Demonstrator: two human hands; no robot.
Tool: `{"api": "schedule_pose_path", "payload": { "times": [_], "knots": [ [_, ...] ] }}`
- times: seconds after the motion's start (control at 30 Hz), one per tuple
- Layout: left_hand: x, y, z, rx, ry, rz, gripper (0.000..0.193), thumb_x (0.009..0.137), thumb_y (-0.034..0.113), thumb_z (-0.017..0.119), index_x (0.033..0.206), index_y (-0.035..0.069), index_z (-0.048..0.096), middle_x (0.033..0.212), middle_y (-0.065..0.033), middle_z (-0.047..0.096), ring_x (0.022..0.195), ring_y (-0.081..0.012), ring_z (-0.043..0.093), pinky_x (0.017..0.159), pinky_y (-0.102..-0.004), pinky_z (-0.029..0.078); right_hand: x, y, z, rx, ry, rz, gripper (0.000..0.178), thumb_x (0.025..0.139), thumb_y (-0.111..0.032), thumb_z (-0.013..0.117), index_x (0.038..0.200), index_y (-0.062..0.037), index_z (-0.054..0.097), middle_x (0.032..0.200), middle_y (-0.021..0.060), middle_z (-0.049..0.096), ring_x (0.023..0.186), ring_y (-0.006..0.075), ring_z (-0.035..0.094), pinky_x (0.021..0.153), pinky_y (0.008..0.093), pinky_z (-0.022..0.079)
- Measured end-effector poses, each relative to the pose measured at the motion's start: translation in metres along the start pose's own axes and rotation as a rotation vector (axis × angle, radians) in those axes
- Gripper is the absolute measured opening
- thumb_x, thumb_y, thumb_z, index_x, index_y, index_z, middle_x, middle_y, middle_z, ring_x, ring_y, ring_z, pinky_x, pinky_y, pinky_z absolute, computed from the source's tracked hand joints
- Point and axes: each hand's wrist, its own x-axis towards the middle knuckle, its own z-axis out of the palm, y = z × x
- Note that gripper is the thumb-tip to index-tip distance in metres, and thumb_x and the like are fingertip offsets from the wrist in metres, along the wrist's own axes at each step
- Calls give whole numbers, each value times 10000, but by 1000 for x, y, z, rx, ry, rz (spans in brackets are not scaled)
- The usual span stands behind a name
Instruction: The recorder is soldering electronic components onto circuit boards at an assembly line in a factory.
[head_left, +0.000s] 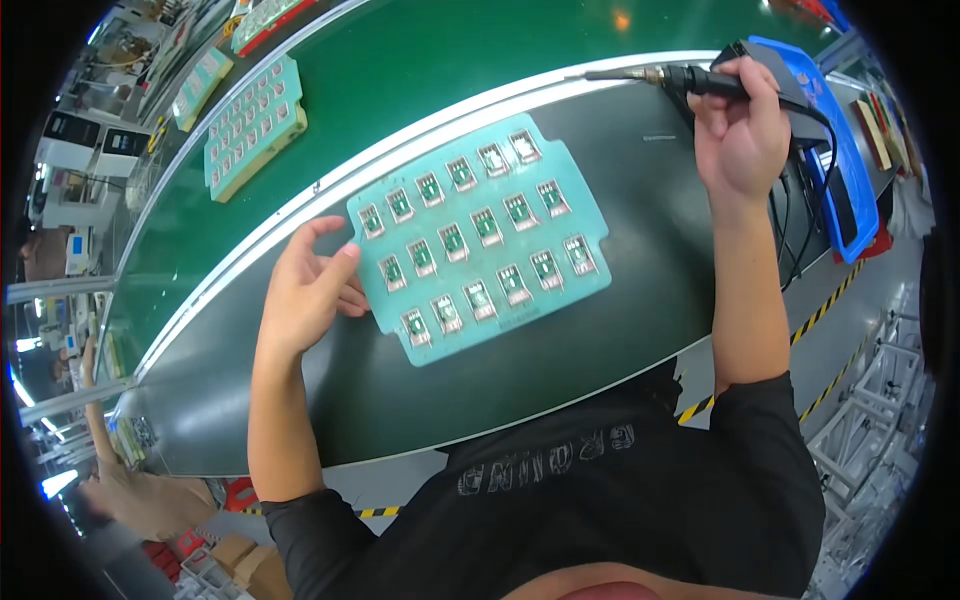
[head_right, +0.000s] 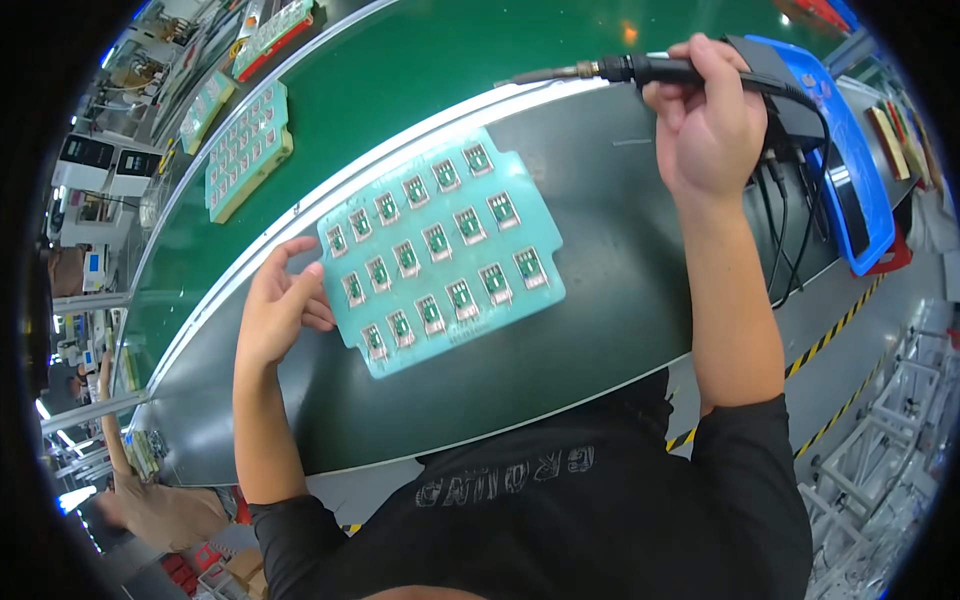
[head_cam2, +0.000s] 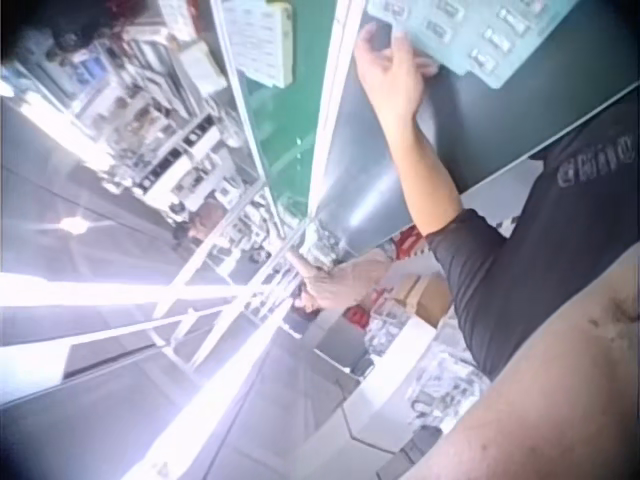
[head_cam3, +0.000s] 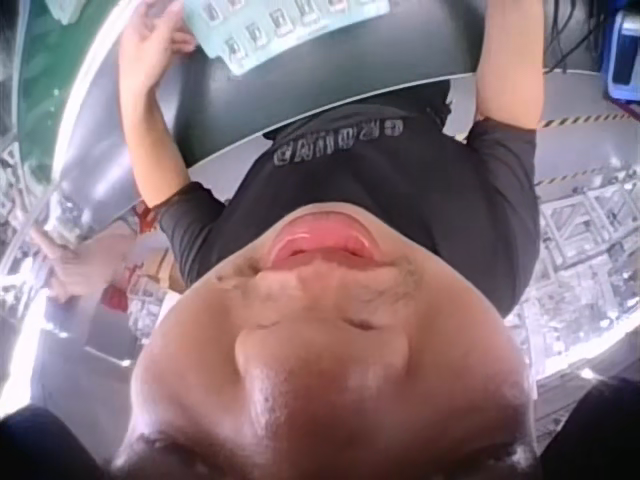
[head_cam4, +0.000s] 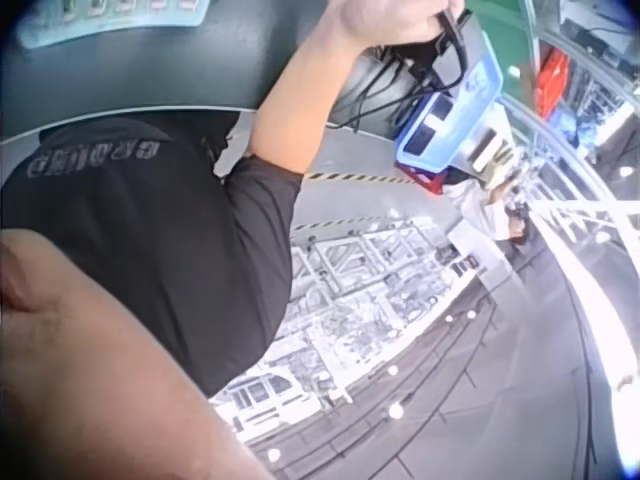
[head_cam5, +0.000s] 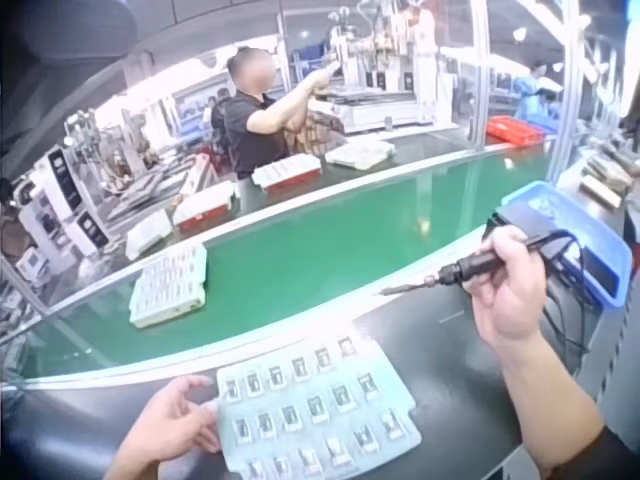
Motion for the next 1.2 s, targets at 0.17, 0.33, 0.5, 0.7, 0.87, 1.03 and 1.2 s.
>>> {"api": "schedule_pose_path", "payload": {
  "times": [0.17,0.33,0.5,0.7,0.87,1.03,1.2],
  "knots": [
    [34,-55,-20,342,579,681,234,836,72,632,1056,26,569,584,8,448,525,-67,430,511,-210,367,-16,4,12,-61,74,-71,111,918,-149,508,853,-60,516,722,45,550,481,89,440,478,233,398],
    [31,-68,-20,138,518,672,49,839,45,622,873,12,610,595,19,507,521,-23,428,489,-180,348,-32,-1,17,-44,87,-66,123,926,-136,483,833,-57,491,684,63,530,456,89,406,466,225,361],
    [24,-69,-19,55,486,724,29,836,24,618,851,1,608,605,18,540,514,-19,446,481,-177,361,-32,2,19,-29,96,-6,154,929,-155,481,815,-54,500,656,61,522,442,95,378,459,241,334],
    [25,-68,-21,26,483,740,27,832,21,617,850,2,612,617,1,563,528,-29,482,497,-183,394,-32,7,26,-15,66,20,168,927,-169,479,801,-61,503,617,49,506,440,91,372,453,241,327],
    [25,-66,-20,-29,477,747,70,834,30,621,898,5,614,652,0,582,542,-32,493,506,-180,401,-29,8,22,-4,63,24,174,924,-179,486,792,-68,509,608,39,505,429,83,361,456,247,325],
    [35,-69,-25,-148,479,735,116,856,50,612,961,1,597,742,-2,596,645,-45,520,580,-190,433,-26,3,23,30,102,43,174,927,-187,479,798,-78,522,596,22,495,432,82,357,460,246,316],
    [38,-74,-27,-233,416,727,195,862,33,596,1051,6,555,869,-26,592,767,-71,545,665,-200,441,-25,-1,21,91,148,67,171,930,-181,469,798,-83,519,640,12,513,442,74,359,446,224,309]
  ]
}}
